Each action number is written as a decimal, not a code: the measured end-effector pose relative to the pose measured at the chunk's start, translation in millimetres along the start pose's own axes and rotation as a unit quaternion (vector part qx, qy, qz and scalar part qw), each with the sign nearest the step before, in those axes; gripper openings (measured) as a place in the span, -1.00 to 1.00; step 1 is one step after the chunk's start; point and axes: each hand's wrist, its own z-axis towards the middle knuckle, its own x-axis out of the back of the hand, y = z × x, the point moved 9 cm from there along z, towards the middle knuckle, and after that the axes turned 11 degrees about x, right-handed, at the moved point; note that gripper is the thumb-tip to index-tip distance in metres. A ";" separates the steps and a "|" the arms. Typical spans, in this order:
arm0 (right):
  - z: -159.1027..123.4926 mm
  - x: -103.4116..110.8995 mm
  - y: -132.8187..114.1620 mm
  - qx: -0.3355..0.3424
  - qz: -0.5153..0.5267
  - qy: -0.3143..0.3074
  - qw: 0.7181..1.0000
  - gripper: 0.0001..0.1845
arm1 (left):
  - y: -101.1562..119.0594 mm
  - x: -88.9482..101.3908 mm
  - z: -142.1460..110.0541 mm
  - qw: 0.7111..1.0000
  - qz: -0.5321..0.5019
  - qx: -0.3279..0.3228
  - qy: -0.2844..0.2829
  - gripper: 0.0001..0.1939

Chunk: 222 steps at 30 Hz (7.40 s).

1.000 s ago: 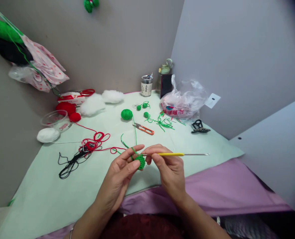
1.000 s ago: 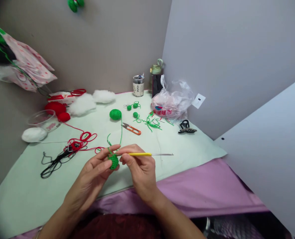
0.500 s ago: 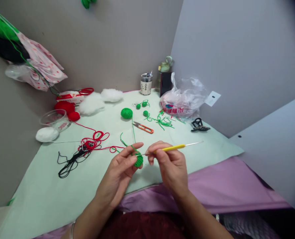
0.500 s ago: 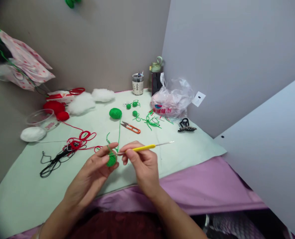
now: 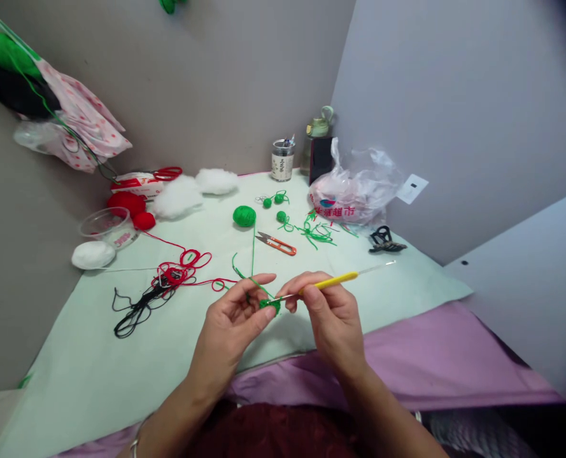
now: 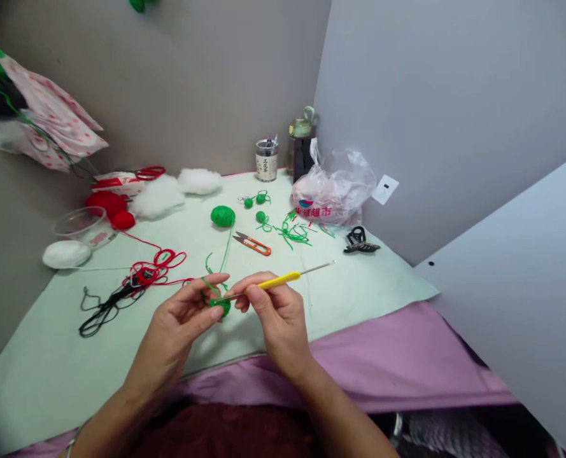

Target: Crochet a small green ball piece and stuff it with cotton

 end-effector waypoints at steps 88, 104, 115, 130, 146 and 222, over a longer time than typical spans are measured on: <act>-7.9 -22.2 -51.5 0.250 -0.202 -0.118 0.940 -0.79 | 13.0 5.3 -4.8 0.991 0.092 -0.075 0.065 -0.69; -7.8 2.8 8.0 0.002 0.057 0.014 0.998 -0.78 | -2.2 -4.0 -1.8 0.999 -0.003 0.011 -0.042 -0.73; -4.6 -18.0 -45.6 0.207 -0.196 -0.131 0.950 -0.81 | 15.4 2.1 -6.9 0.991 0.106 -0.078 0.022 -0.80; -31.4 -35.1 -51.0 0.355 -0.428 -0.128 0.822 -0.62 | -19.2 -12.8 2.1 0.984 -0.133 0.110 -0.049 -0.50; -8.7 -0.2 2.9 0.004 -0.011 0.012 1.000 -0.78 | -12.5 -12.7 3.5 0.996 -0.068 0.043 -0.045 -0.68; -8.9 -3.2 0.9 0.030 -0.048 0.009 0.998 -0.85 | -23.9 -15.0 2.5 0.986 -0.144 0.085 -0.013 -0.44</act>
